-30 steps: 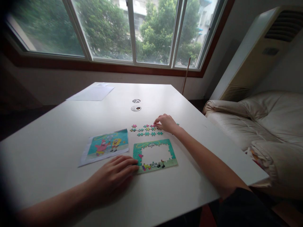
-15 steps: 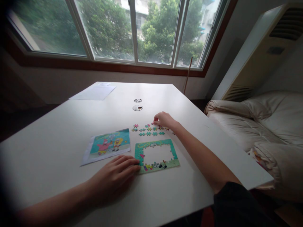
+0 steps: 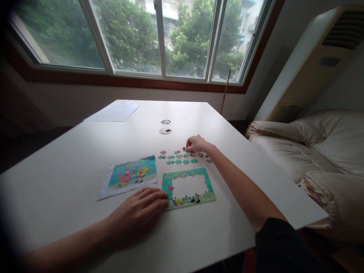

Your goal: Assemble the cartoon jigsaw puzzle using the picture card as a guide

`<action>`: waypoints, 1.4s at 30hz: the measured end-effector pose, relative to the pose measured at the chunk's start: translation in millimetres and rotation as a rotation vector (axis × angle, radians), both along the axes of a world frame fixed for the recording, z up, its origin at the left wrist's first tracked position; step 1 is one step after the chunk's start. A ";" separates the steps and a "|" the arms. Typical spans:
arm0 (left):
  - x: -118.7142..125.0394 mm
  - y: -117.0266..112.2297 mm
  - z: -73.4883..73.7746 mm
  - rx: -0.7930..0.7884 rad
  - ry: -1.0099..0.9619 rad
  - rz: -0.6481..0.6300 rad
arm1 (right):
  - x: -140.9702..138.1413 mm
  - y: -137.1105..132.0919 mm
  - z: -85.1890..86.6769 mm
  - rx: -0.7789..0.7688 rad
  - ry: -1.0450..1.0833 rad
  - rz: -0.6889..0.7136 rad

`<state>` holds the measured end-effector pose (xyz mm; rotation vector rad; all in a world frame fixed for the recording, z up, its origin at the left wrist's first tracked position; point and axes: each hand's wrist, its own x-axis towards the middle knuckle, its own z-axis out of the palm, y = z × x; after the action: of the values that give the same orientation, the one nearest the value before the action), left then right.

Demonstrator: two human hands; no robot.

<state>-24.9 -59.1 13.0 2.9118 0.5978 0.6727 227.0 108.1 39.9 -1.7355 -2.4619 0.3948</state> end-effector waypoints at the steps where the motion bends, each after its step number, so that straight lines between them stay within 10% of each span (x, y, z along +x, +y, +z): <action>1: -0.1 0.1 0.1 -0.001 0.006 -0.002 | -0.8 -1.0 0.3 0.006 0.011 -0.006; 10: -1.0 0.5 -1.5 0.007 0.064 0.009 | 0.3 -48.9 2.6 0.080 0.331 0.141; 16: -1.9 1.2 -3.5 0.037 0.120 0.022 | -0.6 -103.5 11.7 -0.322 0.491 0.418; 24: -1.1 -0.7 0.2 0.041 0.111 0.025 | -14.6 -121.2 3.3 -0.471 0.478 0.417; 42: -0.4 0.3 -0.7 0.056 0.088 0.020 | -22.0 -125.2 -0.1 -0.136 0.301 0.467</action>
<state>-25.4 -58.8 12.3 3.0049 0.6279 0.5755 205.0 -17.1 39.8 -1.0197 -2.6325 0.8135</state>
